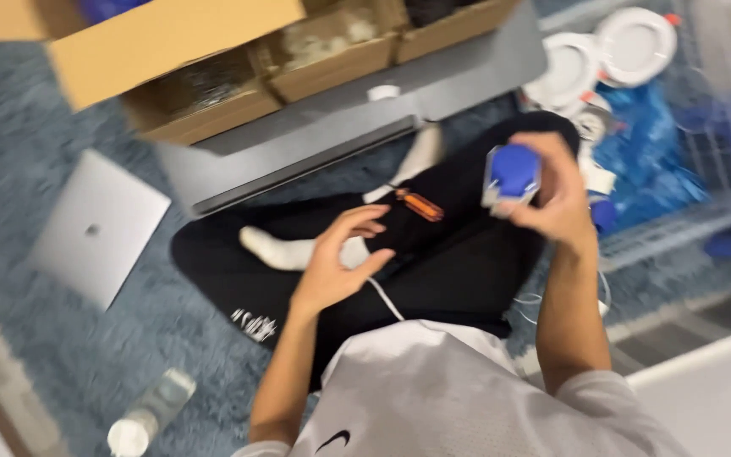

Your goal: The person sits on the floor and uses a screwdriver to tighten screws on a blue electrical component. They then attach a black plastic piece and a white plastic piece to the blue component, securing them with the screwdriver.

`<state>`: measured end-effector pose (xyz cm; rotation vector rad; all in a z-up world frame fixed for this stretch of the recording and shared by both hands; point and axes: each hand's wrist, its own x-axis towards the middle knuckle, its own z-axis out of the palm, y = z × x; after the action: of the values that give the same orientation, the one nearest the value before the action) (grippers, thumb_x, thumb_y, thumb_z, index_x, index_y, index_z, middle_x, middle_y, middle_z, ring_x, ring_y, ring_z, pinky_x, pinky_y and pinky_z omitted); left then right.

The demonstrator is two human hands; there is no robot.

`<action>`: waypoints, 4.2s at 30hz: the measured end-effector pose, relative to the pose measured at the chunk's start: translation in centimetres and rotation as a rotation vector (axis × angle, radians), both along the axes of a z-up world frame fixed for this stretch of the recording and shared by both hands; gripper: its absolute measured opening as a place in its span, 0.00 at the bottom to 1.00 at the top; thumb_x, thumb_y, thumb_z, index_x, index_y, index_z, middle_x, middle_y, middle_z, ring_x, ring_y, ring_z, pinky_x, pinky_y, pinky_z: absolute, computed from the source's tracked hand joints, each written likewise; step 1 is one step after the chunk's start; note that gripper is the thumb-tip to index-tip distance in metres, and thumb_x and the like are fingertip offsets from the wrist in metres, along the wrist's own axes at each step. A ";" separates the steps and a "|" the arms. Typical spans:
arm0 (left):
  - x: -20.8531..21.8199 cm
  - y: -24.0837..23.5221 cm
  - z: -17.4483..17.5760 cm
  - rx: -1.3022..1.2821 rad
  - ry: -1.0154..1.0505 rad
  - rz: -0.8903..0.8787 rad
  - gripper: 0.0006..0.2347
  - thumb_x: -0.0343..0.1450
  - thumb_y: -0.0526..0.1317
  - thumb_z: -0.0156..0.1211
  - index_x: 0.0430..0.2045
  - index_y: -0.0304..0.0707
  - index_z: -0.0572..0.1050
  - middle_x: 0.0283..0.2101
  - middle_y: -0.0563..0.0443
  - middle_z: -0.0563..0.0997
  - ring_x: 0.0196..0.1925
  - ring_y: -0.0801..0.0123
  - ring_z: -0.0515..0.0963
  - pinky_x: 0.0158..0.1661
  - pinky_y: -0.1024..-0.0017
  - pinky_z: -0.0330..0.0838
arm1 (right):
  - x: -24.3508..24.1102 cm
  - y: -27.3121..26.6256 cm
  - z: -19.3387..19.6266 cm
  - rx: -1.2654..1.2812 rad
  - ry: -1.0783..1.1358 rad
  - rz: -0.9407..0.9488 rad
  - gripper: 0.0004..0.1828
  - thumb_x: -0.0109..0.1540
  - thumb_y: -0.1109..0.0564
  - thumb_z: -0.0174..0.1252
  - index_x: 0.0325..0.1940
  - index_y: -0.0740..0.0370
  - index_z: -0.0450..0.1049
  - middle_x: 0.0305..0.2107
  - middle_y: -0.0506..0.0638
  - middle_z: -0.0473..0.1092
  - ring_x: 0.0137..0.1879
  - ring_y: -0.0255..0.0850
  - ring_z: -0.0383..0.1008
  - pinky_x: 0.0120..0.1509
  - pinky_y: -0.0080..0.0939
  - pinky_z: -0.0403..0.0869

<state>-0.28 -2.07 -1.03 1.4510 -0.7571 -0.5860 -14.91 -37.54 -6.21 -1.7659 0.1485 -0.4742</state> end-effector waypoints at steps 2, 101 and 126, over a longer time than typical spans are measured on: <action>0.3 0.2 0.0 0.033 -0.024 -0.014 0.22 0.71 0.31 0.75 0.61 0.31 0.76 0.63 0.37 0.80 0.54 0.55 0.86 0.58 0.59 0.81 | -1.6 -2.7 1.8 -0.105 -0.051 -0.104 0.54 0.50 0.47 0.83 0.73 0.75 0.68 0.62 0.64 0.66 0.69 0.48 0.67 0.76 0.47 0.68; 21.5 -1.1 15.9 -0.118 -0.744 0.039 0.22 0.82 0.26 0.67 0.69 0.24 0.63 0.65 0.29 0.65 0.71 0.42 0.68 0.74 0.50 0.65 | 9.0 1.2 1.3 -0.710 0.047 -0.356 0.08 0.71 0.59 0.65 0.53 0.61 0.77 0.58 0.55 0.72 0.62 0.52 0.77 0.66 0.53 0.72; 13.0 -2.8 2.3 0.166 -0.257 0.141 0.27 0.66 0.36 0.80 0.58 0.41 0.71 0.63 0.47 0.73 0.49 0.65 0.79 0.42 0.74 0.73 | 31.8 -3.9 6.5 -1.222 0.767 0.110 0.22 0.68 0.36 0.66 0.46 0.57 0.88 0.37 0.65 0.82 0.45 0.67 0.82 0.42 0.67 0.80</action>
<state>12.75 -4.86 1.26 1.7407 -0.8126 -0.3645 16.86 -41.48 0.26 -3.0720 0.3368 0.3390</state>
